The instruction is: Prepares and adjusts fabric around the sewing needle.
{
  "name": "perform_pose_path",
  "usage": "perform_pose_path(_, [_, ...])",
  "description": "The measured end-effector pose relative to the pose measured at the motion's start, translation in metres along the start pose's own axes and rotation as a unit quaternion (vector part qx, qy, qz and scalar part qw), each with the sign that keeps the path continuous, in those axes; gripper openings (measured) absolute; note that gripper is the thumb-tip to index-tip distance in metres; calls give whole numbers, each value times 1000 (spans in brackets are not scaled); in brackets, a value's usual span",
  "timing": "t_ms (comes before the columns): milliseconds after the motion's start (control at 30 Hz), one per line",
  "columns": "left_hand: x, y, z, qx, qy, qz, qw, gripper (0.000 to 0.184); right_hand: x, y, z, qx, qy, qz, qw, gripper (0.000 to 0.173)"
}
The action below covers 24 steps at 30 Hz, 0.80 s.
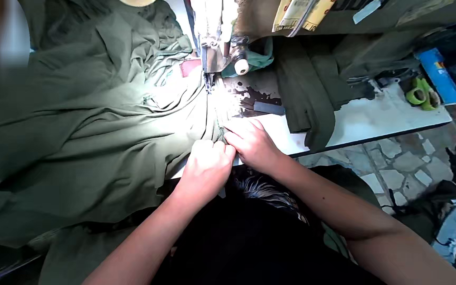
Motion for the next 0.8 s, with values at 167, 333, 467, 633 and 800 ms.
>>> perform_pose_path(167, [5, 17, 7, -110, 30, 9, 993, 32, 2, 2, -1, -4, 7, -2, 1000, 15])
perform_pose_path(333, [39, 41, 16, -145, 33, 44, 988, 33, 4, 5, 3, -9, 11, 1, 1000, 14])
perform_pose_path(467, [60, 48, -12, -118, 60, -11, 991, 48, 4, 6, 4, -13, 22, -1, 1000, 13])
perform_pose_path(633, [55, 56, -21, -44, 76, -9, 996, 60, 6, 8, 3, -19, 24, -8, 999, 15])
perform_pose_path(800, [52, 60, -19, -49, 91, -7, 995, 57, 11, 12, 4, -25, 32, -8, 999, 15])
Point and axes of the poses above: each hand's wrist, its own x-axis towards the middle knuckle, its own z-axis out of the back of the hand, y = z × x, the point moved 7 cm from there along x, towards the middle knuckle, and after that the axes turned 10 degrees about z, right-handed, at the moved point
